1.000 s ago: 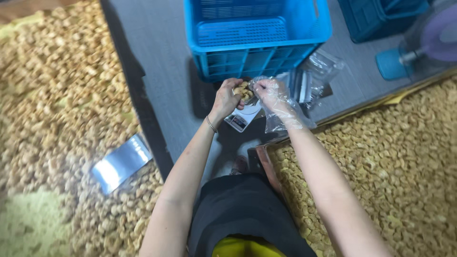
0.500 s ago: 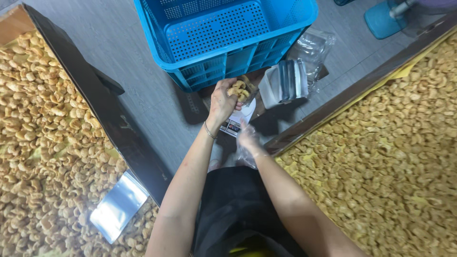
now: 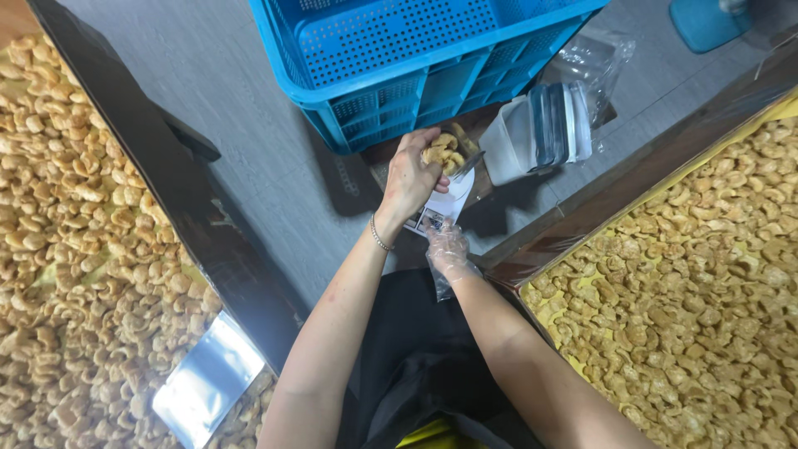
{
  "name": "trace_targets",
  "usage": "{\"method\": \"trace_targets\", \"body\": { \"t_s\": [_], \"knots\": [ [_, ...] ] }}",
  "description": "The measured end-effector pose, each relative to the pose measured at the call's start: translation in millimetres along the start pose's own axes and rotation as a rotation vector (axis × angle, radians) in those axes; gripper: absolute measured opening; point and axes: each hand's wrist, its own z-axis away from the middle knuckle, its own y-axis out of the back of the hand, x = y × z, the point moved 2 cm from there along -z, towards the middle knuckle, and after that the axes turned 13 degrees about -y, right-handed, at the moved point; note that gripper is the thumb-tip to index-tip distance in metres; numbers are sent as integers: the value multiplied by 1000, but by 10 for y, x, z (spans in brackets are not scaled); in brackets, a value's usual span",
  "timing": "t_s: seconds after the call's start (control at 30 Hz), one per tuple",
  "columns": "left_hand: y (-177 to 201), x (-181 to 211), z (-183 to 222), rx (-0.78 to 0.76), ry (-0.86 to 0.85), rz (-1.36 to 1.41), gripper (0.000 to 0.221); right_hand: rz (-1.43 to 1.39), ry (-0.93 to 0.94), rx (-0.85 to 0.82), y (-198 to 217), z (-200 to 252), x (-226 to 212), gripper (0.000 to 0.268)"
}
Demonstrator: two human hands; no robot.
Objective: The person scoops cashews from a large yellow tray into clear plastic bags using a metal scoop. They weigh each filled bag on a digital scale, adjust the contents, and place the sealed bags into a blue basket. The process repeats with multiple bags.
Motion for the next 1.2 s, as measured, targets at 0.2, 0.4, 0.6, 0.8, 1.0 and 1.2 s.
{"method": "trace_targets", "body": {
  "t_s": [0.2, 0.4, 0.6, 0.8, 1.0, 1.2],
  "knots": [
    [-53, -114, 10, -25, 4, 21, 52, 24, 5, -34, 78, -6, -10, 76],
    [-71, -165, 36, -3, 46, 29, 51, -64, 48, -46, 233, -11, 50, 75],
    [-96, -211, -9, -10, 33, -15, 53, -921, -220, 440, 25, -210, 184, 68],
    [-101, -314, -29, -20, 66, -11, 53, -2754, 42, -26, 991, -178, 626, 27],
    [-108, -525, -105, -50, 48, -15, 54, -1877, -40, 38, 2410, 466, 1396, 40],
    [-234, -661, -159, -65, 85, -21, 53, -1958, -36, -294, 2547, 425, 1515, 52]
  ]
}}
